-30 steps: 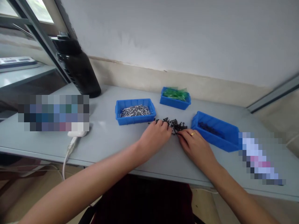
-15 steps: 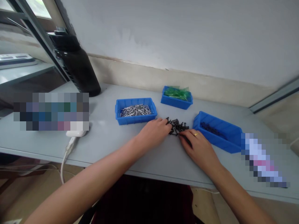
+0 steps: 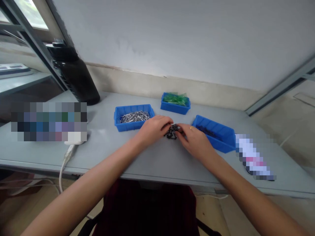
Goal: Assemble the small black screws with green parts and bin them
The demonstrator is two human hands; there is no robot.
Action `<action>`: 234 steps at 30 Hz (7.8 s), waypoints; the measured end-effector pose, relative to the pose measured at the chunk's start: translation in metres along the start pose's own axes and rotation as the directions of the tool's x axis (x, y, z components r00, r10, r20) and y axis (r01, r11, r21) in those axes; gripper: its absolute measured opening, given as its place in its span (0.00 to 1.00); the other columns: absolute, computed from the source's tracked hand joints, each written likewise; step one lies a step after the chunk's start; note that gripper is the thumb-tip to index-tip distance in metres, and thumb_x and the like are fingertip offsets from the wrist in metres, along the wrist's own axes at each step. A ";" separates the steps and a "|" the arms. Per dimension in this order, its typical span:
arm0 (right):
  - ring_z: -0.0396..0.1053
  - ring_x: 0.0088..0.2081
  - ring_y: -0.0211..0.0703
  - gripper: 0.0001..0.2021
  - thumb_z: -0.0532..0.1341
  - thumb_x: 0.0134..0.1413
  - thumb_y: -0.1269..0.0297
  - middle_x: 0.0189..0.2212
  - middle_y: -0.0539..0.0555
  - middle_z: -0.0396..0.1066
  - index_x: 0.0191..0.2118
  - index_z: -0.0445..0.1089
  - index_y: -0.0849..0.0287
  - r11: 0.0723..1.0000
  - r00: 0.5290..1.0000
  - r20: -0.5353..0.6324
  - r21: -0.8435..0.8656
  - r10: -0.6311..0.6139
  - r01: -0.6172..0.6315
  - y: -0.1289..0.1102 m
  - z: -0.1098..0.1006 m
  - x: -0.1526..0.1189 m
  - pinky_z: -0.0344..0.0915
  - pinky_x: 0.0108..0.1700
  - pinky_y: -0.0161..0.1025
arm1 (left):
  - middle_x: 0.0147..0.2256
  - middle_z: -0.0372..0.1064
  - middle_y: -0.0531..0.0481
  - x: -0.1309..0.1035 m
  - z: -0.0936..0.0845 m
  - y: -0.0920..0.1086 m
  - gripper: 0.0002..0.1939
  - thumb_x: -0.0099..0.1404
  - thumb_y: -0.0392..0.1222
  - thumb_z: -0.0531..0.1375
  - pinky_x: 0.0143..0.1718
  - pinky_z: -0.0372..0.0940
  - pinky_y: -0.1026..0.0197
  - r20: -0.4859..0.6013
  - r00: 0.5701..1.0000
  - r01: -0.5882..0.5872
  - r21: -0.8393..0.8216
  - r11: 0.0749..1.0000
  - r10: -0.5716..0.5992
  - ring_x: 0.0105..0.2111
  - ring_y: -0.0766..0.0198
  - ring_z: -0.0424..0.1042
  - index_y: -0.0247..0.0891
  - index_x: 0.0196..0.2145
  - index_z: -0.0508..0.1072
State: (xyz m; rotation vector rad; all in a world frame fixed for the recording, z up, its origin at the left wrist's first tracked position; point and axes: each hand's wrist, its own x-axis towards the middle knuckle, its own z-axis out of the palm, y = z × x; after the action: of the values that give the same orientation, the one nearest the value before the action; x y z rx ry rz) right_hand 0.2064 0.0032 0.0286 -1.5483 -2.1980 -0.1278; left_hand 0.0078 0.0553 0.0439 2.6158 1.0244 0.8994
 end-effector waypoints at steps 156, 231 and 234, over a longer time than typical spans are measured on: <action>0.69 0.28 0.40 0.13 0.54 0.65 0.58 0.26 0.50 0.73 0.33 0.71 0.57 0.874 0.999 0.015 0.485 0.036 -0.039 -0.003 -0.015 0.001 0.63 0.32 0.35 | 0.34 0.73 0.50 -0.003 0.007 0.006 0.03 0.67 0.37 0.60 0.39 0.63 0.62 0.011 0.997 -0.075 -0.208 0.975 0.079 0.36 0.63 0.70 0.39 0.38 0.75; 0.67 0.43 0.52 0.16 0.49 0.66 0.69 0.39 0.63 0.74 0.45 0.73 0.63 0.911 0.905 -0.110 -0.029 -0.411 0.410 -0.023 0.007 0.059 0.65 0.48 0.47 | 0.46 0.76 0.39 -0.006 0.007 -0.007 0.12 0.68 0.37 0.55 0.43 0.69 0.56 0.268 0.962 0.027 0.115 0.993 -0.057 0.44 0.52 0.75 0.34 0.43 0.77; 0.69 0.44 0.49 0.14 0.51 0.65 0.67 0.40 0.61 0.75 0.46 0.73 0.61 0.925 0.926 -0.202 0.145 -0.319 0.350 -0.017 0.008 0.054 0.65 0.48 0.46 | 0.43 0.76 0.41 -0.005 0.007 -0.009 0.09 0.66 0.35 0.56 0.42 0.68 0.57 0.230 0.972 0.038 0.043 0.998 -0.047 0.41 0.55 0.75 0.34 0.39 0.76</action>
State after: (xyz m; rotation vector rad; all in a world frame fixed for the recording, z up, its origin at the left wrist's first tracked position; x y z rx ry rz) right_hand 0.1734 0.0462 0.0462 -1.0140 -2.2450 -0.1610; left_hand 0.0045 0.0588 0.0327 2.6406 1.0401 0.5532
